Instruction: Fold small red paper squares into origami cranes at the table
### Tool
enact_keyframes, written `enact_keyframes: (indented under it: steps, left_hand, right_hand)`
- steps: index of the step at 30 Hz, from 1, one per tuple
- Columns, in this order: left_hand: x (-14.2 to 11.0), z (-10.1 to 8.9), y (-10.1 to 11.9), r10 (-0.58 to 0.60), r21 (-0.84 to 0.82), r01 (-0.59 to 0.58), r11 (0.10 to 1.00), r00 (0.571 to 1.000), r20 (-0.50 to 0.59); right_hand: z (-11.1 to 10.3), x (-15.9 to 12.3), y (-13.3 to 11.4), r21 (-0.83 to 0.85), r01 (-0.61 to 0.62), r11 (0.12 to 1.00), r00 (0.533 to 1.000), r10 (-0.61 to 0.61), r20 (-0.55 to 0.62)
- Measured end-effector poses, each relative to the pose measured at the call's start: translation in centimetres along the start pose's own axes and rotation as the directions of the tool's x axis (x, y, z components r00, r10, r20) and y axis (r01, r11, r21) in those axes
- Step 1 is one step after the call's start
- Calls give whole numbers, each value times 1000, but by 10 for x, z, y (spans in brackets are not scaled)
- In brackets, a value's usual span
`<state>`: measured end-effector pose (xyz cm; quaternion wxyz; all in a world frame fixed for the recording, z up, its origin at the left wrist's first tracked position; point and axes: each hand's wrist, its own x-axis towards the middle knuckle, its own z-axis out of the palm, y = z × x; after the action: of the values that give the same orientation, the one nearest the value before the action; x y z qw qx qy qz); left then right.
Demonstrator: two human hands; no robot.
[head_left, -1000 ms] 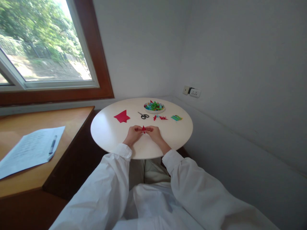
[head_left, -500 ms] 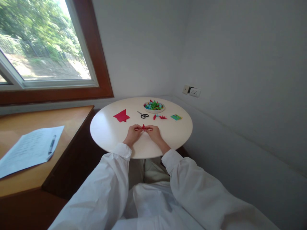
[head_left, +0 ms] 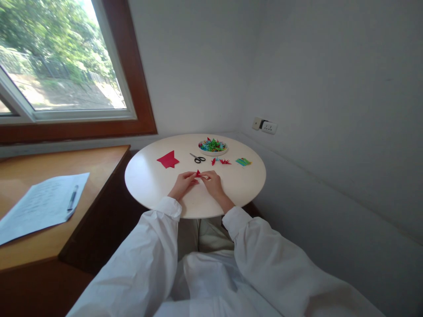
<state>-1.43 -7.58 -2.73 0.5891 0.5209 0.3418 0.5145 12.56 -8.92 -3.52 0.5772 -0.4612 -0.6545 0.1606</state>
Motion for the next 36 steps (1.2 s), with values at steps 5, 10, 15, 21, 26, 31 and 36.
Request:
enact_keyframes:
  steps: [5, 10, 15, 21, 26, 31, 36]
  left_hand:
    - [-2, 0, 1, -48, -63, 50, 997, 998, 30]
    - [-1, -2, 1, -63, -91, 67, 994, 997, 41]
    - [-2, -1, 0, -76, -85, 81, 993, 995, 65]
    - [-3, 1, 0, -17, -56, 18, 998, 1000, 26]
    - [-1, -1, -1, 47, -17, -47, 999, 999, -13]
    - [-1, -2, 0, 78, 5, -78, 997, 997, -23]
    - [-6, 2, 4, 87, 22, -87, 996, 996, -2]
  right_hand:
    - [-2, -1, -3, -24, 47, 999, 999, -47, 6]
    - [-3, -1, -6, -39, 81, 996, 997, -81, -8]
    - [-4, -1, -7, -42, 101, 994, 995, -102, -9]
    - [-4, -2, -8, -40, 110, 993, 994, -110, 14]
    - [-4, -3, -10, -45, 56, 997, 998, -58, -39]
    - [-2, -3, -11, 1, 1, 1000, 999, -1, -51]
    - [0, -3, -11, 83, -15, 996, 1000, 14, 12]
